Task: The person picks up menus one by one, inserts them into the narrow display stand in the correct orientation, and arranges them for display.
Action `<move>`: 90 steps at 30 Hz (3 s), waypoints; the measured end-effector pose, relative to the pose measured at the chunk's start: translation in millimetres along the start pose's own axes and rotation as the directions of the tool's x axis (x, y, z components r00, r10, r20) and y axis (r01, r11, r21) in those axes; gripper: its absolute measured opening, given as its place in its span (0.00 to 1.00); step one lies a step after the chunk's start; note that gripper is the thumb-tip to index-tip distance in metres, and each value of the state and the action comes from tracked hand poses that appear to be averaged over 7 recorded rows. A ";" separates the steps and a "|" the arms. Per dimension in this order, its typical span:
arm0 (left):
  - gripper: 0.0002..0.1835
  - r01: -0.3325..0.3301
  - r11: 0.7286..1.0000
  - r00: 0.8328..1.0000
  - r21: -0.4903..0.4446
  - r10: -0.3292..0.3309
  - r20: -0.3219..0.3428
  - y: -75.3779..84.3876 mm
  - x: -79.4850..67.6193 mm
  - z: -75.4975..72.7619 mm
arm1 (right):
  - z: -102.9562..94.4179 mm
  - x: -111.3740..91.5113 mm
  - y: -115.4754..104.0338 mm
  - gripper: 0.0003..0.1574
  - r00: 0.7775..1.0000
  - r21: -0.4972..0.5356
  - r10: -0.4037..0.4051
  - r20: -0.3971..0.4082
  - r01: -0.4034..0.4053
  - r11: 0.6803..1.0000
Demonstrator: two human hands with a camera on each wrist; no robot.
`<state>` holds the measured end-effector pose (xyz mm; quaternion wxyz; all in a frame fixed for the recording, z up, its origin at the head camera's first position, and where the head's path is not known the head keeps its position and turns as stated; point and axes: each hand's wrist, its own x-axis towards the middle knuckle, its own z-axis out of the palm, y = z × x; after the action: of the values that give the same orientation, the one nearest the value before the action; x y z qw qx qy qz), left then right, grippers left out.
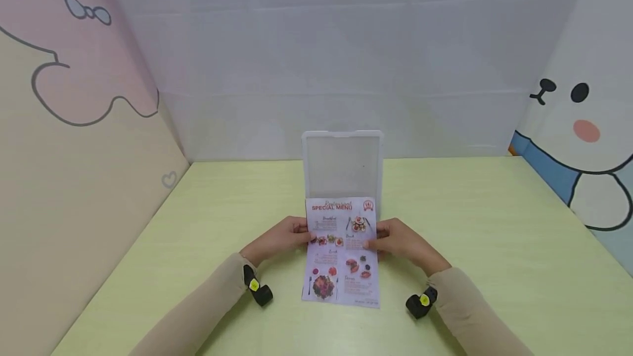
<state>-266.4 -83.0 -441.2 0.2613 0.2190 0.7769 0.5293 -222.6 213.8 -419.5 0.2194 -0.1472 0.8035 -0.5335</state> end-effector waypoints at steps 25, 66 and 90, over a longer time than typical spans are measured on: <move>0.15 -0.127 0.991 0.987 0.038 0.130 -0.093 41.6 7.5 -18.5 | -16.6 3.6 -27.4 0.28 0.994 -0.040 -0.042 -0.100 0.039 0.998; 0.17 -0.143 0.990 0.958 -0.006 0.137 -0.253 69.9 10.5 -28.2 | -27.9 4.6 -59.2 0.30 0.967 -0.111 -0.094 -0.237 0.069 0.991; 0.16 -0.162 0.986 0.939 -0.043 0.141 -0.312 69.2 16.8 -25.2 | -25.2 8.4 -54.7 0.33 0.956 -0.074 -0.059 -0.289 0.039 0.996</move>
<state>-291.0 -66.7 -371.6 0.1026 0.1838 0.7704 0.6018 -242.5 208.7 -362.3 0.0806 -0.0945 0.8407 -0.5270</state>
